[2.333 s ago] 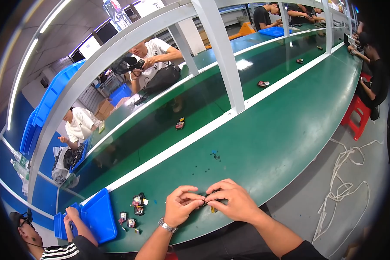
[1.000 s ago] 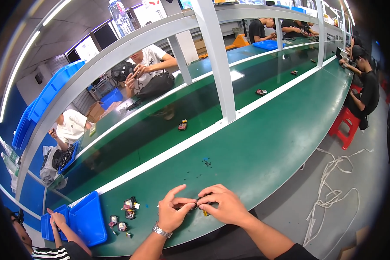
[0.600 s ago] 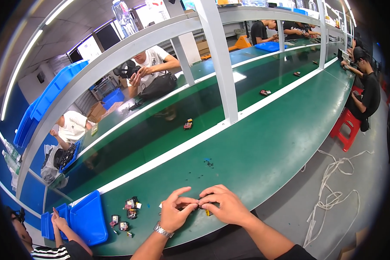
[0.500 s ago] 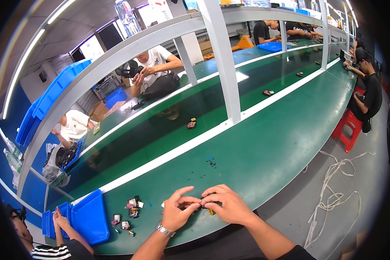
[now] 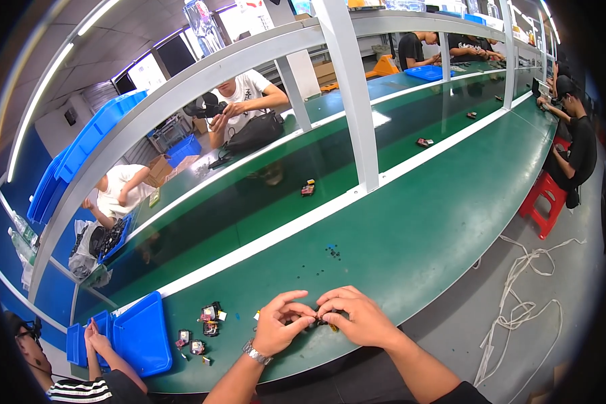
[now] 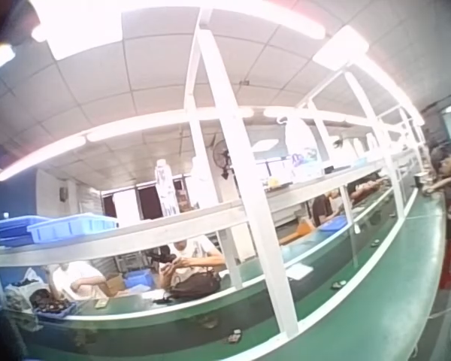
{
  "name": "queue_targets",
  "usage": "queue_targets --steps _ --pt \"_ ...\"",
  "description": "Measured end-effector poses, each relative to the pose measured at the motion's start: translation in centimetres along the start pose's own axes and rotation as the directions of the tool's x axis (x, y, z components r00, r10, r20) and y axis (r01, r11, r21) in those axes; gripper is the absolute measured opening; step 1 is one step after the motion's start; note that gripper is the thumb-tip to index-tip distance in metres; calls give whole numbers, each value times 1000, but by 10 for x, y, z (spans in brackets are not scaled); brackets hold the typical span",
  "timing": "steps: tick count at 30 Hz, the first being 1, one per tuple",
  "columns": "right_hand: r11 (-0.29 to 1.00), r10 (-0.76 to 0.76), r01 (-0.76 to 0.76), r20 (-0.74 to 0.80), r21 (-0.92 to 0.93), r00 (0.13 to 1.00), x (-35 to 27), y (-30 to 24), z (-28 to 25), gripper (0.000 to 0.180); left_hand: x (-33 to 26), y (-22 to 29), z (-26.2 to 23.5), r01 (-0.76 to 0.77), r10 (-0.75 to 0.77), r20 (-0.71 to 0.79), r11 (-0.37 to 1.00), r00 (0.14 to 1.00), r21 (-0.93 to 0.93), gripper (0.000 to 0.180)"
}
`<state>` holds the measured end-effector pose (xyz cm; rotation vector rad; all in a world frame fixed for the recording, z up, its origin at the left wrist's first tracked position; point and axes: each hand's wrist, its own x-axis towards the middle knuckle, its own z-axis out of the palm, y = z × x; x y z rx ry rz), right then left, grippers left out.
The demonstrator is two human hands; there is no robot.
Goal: Assembling small electronic components and circuit boards at a factory workbench.
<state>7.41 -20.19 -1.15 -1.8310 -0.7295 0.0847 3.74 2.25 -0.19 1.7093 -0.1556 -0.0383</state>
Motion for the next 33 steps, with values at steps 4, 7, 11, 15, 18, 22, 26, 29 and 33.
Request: queue_targets --steps 4,7,11,15,18,22,26,29,33 --pt "1000 5 -5 -8 -5 1000 0 -1 1 11 0 0 -3 47 -39 83 994 996 -97 51" --pt "1000 6 -7 -3 -17 1000 -1 -2 2 11 0 -3 -4 77 -59 136 988 989 -132 50" --pt "1000 10 -10 -2 -26 1000 0 -2 1 11 3 -4 -8 85 -56 168 982 984 -169 48" --pt "999 -25 25 -3 -35 1000 -1 1 4 10 0 -5 -4 85 -58 184 987 981 -138 49" --pt "1000 -4 4 -2 -26 1000 -1 1 2 10 2 -4 -6 51 -25 186 989 982 -140 49" --pt "998 -39 41 35 -57 999 -1 1 1 9 9 -1 -18 -23 19 80 998 997 53 40" --pt "989 -99 106 69 -106 993 -1 3 0 7 11 17 5 -76 19 111 845 994 529 29" --pt "979 -129 145 116 -144 985 -3 -1 0 8 19 15 5 -189 81 186 694 979 695 26" --pt "970 -179 200 149 -137 972 -6 -6 2 9 19 20 8 -111 29 129 707 991 699 19"
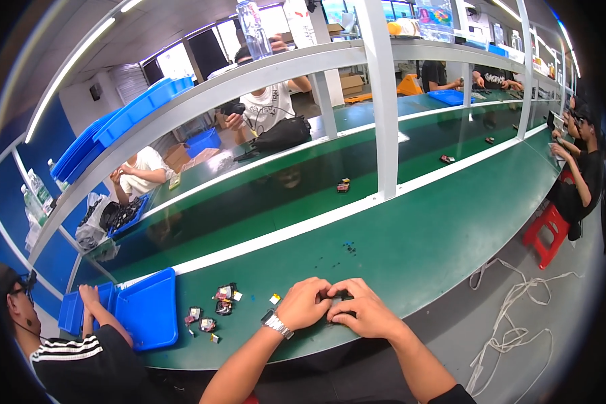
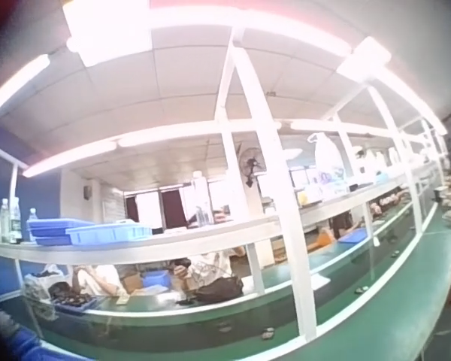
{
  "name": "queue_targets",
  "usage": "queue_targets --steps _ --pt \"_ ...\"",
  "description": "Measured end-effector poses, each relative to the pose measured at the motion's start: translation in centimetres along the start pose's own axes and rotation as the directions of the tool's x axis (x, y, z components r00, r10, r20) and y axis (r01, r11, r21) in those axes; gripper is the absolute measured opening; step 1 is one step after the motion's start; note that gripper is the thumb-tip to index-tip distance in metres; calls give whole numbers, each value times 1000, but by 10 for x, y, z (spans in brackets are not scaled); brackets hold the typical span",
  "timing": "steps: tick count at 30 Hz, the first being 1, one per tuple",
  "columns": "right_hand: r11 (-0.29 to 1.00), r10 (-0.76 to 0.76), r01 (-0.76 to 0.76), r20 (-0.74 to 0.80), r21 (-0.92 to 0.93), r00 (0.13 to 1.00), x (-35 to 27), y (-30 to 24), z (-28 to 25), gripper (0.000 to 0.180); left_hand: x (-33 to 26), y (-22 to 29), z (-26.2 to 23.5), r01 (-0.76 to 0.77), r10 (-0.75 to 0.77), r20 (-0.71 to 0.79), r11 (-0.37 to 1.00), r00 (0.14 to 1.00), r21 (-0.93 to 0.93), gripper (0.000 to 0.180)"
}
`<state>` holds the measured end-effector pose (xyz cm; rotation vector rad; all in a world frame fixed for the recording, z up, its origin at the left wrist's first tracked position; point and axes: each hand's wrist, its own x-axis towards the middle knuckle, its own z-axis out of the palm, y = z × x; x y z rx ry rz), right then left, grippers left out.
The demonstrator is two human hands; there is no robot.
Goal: Assembling small electronic components and circuit boards at a factory workbench.
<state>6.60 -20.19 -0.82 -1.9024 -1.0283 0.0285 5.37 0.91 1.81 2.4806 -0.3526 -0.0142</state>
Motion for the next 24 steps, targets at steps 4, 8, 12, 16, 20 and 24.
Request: queue_targets --steps 4,8,12,16,20,24 --pt "988 -151 147 73 53 986 -9 -20 6 8 -47 17 2 240 -270 -10 872 963 -426 20" --pt "979 -198 202 167 -5 966 -21 -49 21 9 -112 18 14 285 -398 29 604 917 -745 39" --pt "975 -222 214 245 60 944 -32 -68 30 9 -160 20 29 226 -417 41 405 908 -886 40" --pt "979 -202 194 301 56 932 -41 -72 40 17 -194 20 53 212 -388 73 329 919 -920 39" --pt "986 -168 156 330 63 929 -52 -78 41 16 -205 25 69 170 -383 73 225 921 -959 41" --pt "990 -136 139 249 7 959 -59 -85 48 12 -211 29 81 73 -409 36 74 912 -995 37"
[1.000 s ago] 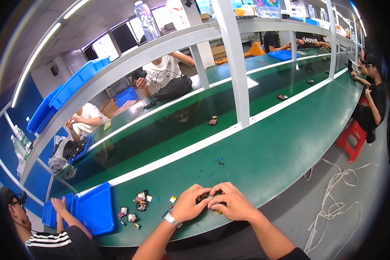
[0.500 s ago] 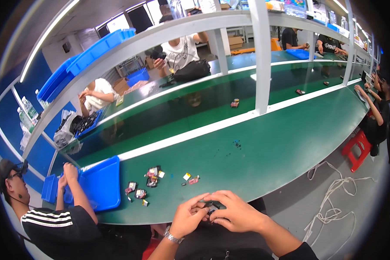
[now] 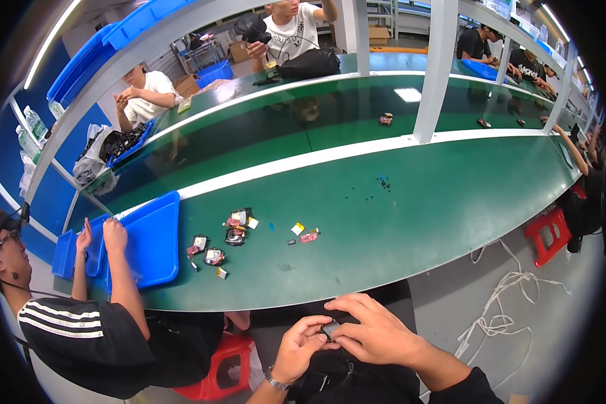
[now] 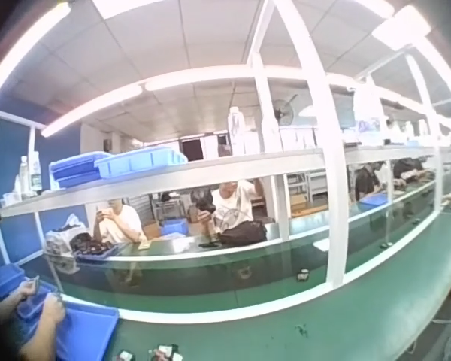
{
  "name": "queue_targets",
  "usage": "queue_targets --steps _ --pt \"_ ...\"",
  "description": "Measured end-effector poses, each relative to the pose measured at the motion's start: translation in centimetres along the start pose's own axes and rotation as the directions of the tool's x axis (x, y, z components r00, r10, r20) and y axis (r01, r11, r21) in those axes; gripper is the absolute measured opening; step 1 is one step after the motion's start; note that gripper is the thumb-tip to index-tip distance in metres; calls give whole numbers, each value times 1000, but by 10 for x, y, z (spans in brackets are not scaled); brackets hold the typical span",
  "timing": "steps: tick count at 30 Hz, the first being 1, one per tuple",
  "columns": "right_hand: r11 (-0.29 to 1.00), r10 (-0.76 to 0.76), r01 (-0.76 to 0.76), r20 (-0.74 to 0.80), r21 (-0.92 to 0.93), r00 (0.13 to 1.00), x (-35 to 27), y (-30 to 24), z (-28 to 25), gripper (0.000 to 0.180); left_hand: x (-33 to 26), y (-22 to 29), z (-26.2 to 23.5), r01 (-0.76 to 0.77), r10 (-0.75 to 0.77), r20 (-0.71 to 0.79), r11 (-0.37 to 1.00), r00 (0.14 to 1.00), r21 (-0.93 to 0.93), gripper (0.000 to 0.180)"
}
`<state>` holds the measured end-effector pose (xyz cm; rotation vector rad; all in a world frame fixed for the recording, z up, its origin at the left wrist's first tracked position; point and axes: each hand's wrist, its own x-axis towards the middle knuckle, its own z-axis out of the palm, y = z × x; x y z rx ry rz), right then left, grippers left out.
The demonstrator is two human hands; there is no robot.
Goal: Assembling small electronic components and circuit boards at a factory workbench.
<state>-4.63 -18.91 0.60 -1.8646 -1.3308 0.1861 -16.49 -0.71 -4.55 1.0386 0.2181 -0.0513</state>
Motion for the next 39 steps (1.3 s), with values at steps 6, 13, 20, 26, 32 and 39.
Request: queue_targets --steps 6,13,20,26,32,39 --pt "1000 17 -20 -134 -19 991 -7 -4 11 11 -4 -4 -5 -4 12 80 994 997 -107 38" --pt "994 20 -8 -115 106 993 -7 -5 13 15 -5 -16 -11 -25 28 111 999 993 -31 36" --pt "998 57 -52 -218 28 974 -13 -6 21 17 -5 -19 -7 -26 35 121 997 992 -74 35" --pt "996 68 -78 -241 -34 968 -17 -7 26 18 -4 -20 -4 -14 22 77 995 997 -97 33" --pt "981 174 -147 -250 123 952 -23 -1 33 25 -4 -22 -8 2 7 95 996 995 -92 33" --pt "974 189 -161 -183 160 965 -21 3 30 26 -4 -22 -5 4 1 68 997 998 -72 31"
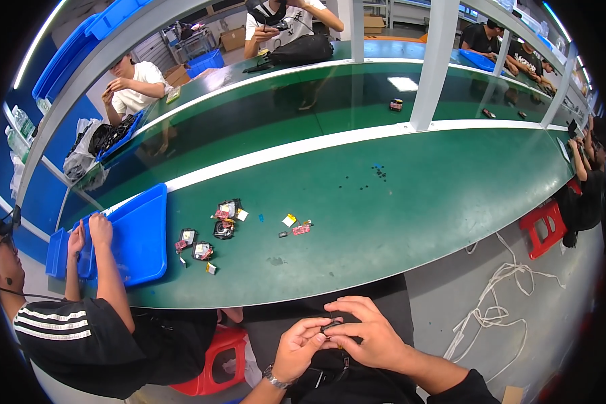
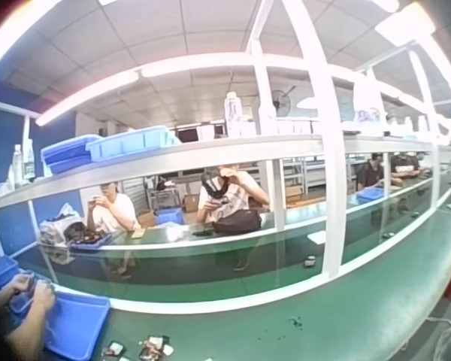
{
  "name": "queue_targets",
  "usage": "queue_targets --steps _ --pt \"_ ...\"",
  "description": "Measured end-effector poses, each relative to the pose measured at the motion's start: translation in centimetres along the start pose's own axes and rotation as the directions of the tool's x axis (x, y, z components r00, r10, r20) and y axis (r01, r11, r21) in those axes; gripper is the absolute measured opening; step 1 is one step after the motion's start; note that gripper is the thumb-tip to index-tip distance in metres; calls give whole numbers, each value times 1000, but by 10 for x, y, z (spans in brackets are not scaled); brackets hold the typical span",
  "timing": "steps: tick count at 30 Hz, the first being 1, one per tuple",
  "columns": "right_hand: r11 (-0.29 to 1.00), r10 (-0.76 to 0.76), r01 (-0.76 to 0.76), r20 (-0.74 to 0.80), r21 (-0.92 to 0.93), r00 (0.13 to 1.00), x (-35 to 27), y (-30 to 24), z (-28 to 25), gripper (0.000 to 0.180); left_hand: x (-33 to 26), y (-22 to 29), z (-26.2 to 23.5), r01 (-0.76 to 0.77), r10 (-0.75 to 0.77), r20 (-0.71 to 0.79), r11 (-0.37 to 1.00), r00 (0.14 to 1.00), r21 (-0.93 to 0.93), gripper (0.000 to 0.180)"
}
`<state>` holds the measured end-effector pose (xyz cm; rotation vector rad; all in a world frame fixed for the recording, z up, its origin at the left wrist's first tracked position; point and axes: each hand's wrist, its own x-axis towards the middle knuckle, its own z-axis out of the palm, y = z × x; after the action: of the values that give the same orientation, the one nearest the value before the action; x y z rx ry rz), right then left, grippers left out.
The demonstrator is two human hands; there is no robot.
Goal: Assembling small electronic components and circuit boards at a factory workbench.
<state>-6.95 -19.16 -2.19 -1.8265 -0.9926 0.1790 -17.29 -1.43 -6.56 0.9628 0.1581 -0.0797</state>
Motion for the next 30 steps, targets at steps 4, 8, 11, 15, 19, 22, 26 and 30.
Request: queue_targets --steps 4,8,11,15,19,22,26,30 --pt "999 -46 45 -29 -25 999 4 0 6 26 2 -1 -3 -61 61 1 998 998 13 29" --pt "995 -70 66 -52 -74 996 6 -1 6 24 4 -2 -7 -64 63 -9 998 998 -8 28" --pt "994 -68 61 -78 -93 995 6 -1 7 21 4 -5 -7 -57 57 -20 998 998 -32 28" --pt "997 -58 53 -89 -60 994 7 1 8 19 4 -5 -5 -50 49 -38 998 998 -27 27" --pt "996 -74 70 -82 -57 994 7 0 10 20 4 -4 -4 -79 79 -41 997 996 16 27" --pt "995 -80 75 -91 -61 993 8 2 10 20 5 -5 -2 -65 67 -62 997 996 34 27" --pt "995 -78 72 -88 -67 993 12 -1 5 19 5 -1 6 -60 59 -149 998 987 -3 28" --pt "997 -56 46 -164 -68 985 8 0 7 23 4 -4 2 -37 35 -155 999 987 -5 30"
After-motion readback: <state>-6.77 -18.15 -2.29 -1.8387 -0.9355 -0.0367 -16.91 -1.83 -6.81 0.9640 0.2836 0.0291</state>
